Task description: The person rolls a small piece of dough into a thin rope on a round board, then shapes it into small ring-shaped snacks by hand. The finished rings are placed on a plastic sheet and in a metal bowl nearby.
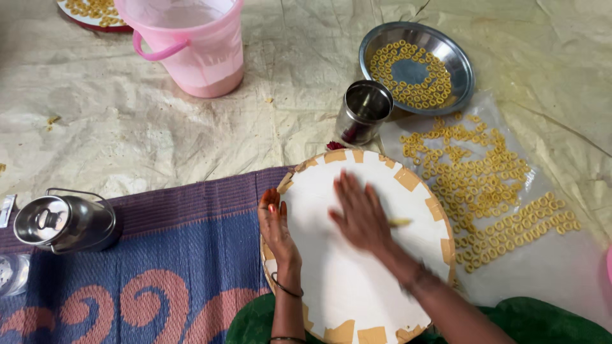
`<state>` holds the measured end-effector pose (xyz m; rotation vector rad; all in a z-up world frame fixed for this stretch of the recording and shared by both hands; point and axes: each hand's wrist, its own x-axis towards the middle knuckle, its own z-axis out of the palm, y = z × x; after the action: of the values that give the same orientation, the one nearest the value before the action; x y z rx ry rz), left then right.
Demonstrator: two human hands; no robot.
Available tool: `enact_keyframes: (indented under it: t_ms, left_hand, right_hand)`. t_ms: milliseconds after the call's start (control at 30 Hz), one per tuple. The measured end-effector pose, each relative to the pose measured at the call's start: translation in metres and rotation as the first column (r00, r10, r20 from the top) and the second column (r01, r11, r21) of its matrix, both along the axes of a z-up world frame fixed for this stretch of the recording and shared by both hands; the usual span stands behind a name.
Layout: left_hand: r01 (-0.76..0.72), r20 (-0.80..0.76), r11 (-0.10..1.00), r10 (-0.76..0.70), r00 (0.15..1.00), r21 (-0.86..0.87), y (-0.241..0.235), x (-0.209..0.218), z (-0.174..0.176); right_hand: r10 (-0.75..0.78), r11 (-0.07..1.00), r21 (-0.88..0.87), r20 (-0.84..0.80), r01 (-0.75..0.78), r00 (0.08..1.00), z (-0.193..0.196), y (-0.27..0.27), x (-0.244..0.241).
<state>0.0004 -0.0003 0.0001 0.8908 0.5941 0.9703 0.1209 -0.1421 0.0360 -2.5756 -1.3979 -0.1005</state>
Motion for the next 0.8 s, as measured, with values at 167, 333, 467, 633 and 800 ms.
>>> enact_keyframes:
  t_ms: [167,333,467,633,800]
  left_hand:
    - [0.004,-0.019,1.000,-0.004,1.000,-0.003,0.000,0.000,0.003]
    - [0.012,-0.036,1.000,-0.012,0.999,-0.009,0.001,-0.001,0.009]
    - [0.015,-0.042,1.000,-0.015,0.999,-0.001,0.002,0.000,0.009]
    - [0.016,-0.067,1.000,-0.015,0.998,0.012,0.003,0.001,0.008]
    - [0.017,-0.053,1.000,-0.017,0.998,0.005,0.004,0.002,0.006]
  right_hand:
    - [0.134,0.986,0.129,-0.228,-0.107,0.964,0.001,-0.066,-0.072]
    - [0.149,0.737,0.496,-0.782,0.459,0.605,-0.008,-0.072,-0.036]
    - [0.581,0.264,0.456,-0.778,0.850,0.237,-0.005,-0.081,0.035]
    - [0.055,0.221,0.363,-0.931,0.905,0.360,-0.019,-0.051,0.042]
    - [-0.191,0.922,0.336,-0.045,0.194,0.981,-0.017,-0.041,-0.020]
